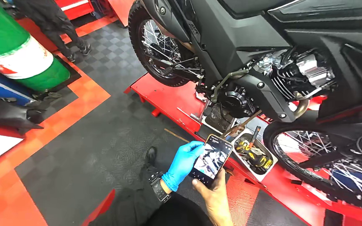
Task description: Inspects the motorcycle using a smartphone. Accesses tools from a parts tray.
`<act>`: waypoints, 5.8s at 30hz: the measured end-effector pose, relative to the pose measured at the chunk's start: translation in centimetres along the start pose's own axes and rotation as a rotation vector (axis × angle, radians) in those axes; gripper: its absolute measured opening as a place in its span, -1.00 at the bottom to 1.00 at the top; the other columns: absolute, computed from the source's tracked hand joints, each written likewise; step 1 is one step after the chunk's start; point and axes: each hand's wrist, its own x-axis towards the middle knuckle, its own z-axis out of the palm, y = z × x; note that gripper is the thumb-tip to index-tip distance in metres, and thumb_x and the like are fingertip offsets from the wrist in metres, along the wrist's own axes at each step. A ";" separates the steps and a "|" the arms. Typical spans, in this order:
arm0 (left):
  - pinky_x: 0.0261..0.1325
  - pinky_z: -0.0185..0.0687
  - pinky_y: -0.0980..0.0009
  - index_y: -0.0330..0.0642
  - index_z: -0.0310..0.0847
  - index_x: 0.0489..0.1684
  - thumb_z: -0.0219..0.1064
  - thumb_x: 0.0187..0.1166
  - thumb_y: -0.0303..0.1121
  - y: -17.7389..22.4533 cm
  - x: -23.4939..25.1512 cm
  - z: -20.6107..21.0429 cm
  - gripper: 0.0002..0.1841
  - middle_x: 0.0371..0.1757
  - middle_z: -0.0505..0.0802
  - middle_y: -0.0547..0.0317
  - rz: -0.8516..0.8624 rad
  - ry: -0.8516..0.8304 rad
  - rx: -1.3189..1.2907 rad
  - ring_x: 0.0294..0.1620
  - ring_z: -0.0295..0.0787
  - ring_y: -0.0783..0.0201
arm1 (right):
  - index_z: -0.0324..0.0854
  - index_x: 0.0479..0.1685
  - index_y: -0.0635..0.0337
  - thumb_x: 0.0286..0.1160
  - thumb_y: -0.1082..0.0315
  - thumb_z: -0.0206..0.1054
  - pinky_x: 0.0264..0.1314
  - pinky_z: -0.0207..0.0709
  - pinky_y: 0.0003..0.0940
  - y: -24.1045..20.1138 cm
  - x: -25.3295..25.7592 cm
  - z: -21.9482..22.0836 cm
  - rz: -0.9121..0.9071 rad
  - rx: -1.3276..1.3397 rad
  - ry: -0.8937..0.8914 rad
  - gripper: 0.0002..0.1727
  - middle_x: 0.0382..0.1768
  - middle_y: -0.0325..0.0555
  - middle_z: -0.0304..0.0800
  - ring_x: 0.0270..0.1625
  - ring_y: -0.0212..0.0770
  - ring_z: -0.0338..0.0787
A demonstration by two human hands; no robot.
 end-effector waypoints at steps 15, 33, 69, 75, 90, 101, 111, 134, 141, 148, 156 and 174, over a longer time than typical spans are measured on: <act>0.42 0.67 0.13 -0.14 0.82 0.25 0.22 0.79 -0.27 -6.3 10.2 -1.3 -0.70 0.21 0.90 0.10 0.054 -0.021 0.201 0.25 0.83 0.28 | 0.20 0.65 -0.04 0.22 0.64 0.49 -0.16 0.86 -0.11 7.5 11.5 -2.7 -0.030 -0.123 0.024 -0.10 0.15 -0.07 0.74 -0.10 -0.09 0.86; 0.34 0.69 0.11 -0.03 0.87 0.19 0.23 0.76 -0.26 -10.7 18.1 0.6 -0.71 0.12 0.94 0.22 0.021 0.049 0.182 0.18 0.84 0.33 | 0.22 0.61 0.15 0.30 0.68 0.40 -0.09 0.85 -0.11 11.8 19.8 -4.8 -0.098 -0.070 0.039 -0.21 0.18 0.04 0.72 0.03 -0.08 0.85; 0.38 0.65 0.07 -0.05 0.87 0.18 0.21 0.76 -0.28 -12.8 19.7 1.0 -0.71 0.14 0.93 0.18 -0.029 0.037 0.164 0.23 0.82 0.30 | 0.25 0.62 0.00 0.43 0.62 0.36 0.01 0.86 -0.11 13.5 20.4 -5.8 -0.025 -0.100 0.034 -0.28 0.27 -0.10 0.71 0.14 -0.12 0.84; 0.39 0.65 0.10 -0.06 0.86 0.20 0.20 0.77 -0.28 -13.2 19.7 1.0 -0.70 0.15 0.93 0.17 -0.039 0.041 0.149 0.24 0.82 0.30 | 0.23 0.64 0.03 0.39 0.66 0.36 -0.02 0.86 -0.06 14.0 20.7 -5.9 -0.014 -0.094 0.055 -0.24 0.25 -0.04 0.71 0.11 -0.08 0.85; 0.39 0.65 0.08 -0.05 0.86 0.20 0.21 0.77 -0.26 -13.2 19.8 1.2 -0.71 0.14 0.93 0.18 -0.052 0.052 0.161 0.23 0.82 0.30 | 0.23 0.62 0.12 0.31 0.72 0.36 -0.07 0.86 0.00 14.5 21.5 -6.0 -0.029 -0.058 0.094 -0.21 0.21 0.07 0.71 0.06 -0.01 0.86; 0.38 0.65 0.10 -0.08 0.85 0.20 0.21 0.77 -0.29 -13.1 20.0 1.1 -0.71 0.14 0.93 0.16 -0.040 0.047 0.151 0.22 0.83 0.29 | 0.25 0.59 0.13 0.29 0.74 0.36 -0.07 0.86 -0.03 14.5 21.6 -5.9 -0.043 -0.039 0.091 -0.22 0.20 0.05 0.71 0.04 -0.04 0.86; 0.35 0.67 0.08 -0.08 0.86 0.18 0.21 0.77 -0.28 -12.9 19.9 1.4 -0.71 0.11 0.93 0.15 -0.037 0.040 0.156 0.19 0.83 0.28 | 0.23 0.60 0.15 0.32 0.71 0.36 -0.04 0.86 0.00 14.2 21.3 -6.0 -0.042 -0.052 0.097 -0.24 0.21 0.07 0.72 0.07 -0.01 0.86; 0.01 0.77 0.28 -0.19 0.74 0.34 0.20 0.80 -0.29 -3.1 10.7 -1.0 -0.68 0.17 0.87 0.04 -0.110 -0.177 0.041 -0.04 0.83 0.26 | 0.15 0.70 0.02 0.10 0.62 0.55 -0.27 0.86 -0.11 4.5 11.8 -3.8 0.003 -0.135 -0.008 0.01 0.11 0.04 0.74 -0.23 -0.03 0.85; 0.04 0.77 0.30 -0.16 0.80 0.26 0.26 0.75 -0.32 2.2 3.5 -2.0 -0.72 0.09 0.90 0.10 -0.114 -0.146 0.005 -0.08 0.83 0.24 | 0.14 0.64 0.33 -0.09 0.41 0.72 -0.31 0.88 -0.23 0.0 6.3 -0.3 -0.109 -0.281 0.110 0.11 0.10 0.06 0.77 -0.16 -0.13 0.89; 0.01 0.77 0.34 -0.23 0.80 0.24 0.21 0.75 -0.36 4.4 1.7 -4.6 -0.70 0.08 0.90 0.09 -0.029 -0.181 0.019 -0.08 0.84 0.26 | 0.16 0.61 0.39 -0.02 0.46 0.71 -0.14 0.91 -0.16 -1.6 3.6 2.3 -0.140 -0.117 0.017 0.04 0.17 0.11 0.79 -0.01 -0.05 0.91; 0.32 0.76 0.24 -0.16 0.81 0.25 0.11 0.83 -0.31 3.2 2.0 -15.1 -0.67 0.10 0.92 0.17 0.008 -0.392 0.225 0.12 0.86 0.26 | 0.17 0.61 0.31 0.23 0.61 0.56 -0.18 0.86 -0.11 0.2 1.5 7.7 0.052 0.202 -0.161 -0.13 0.12 0.12 0.85 -0.13 -0.03 0.91; 0.53 0.50 -0.18 -0.37 0.66 0.38 -0.09 0.88 -0.01 -9.4 14.4 -54.8 -0.40 0.33 0.81 -0.27 -0.685 -0.003 1.043 0.41 0.73 -0.18 | 0.17 0.59 0.39 0.25 0.65 0.50 -0.31 0.83 -0.12 -1.9 4.2 18.6 -0.117 0.348 0.253 -0.18 0.09 0.22 0.79 -0.21 0.02 0.87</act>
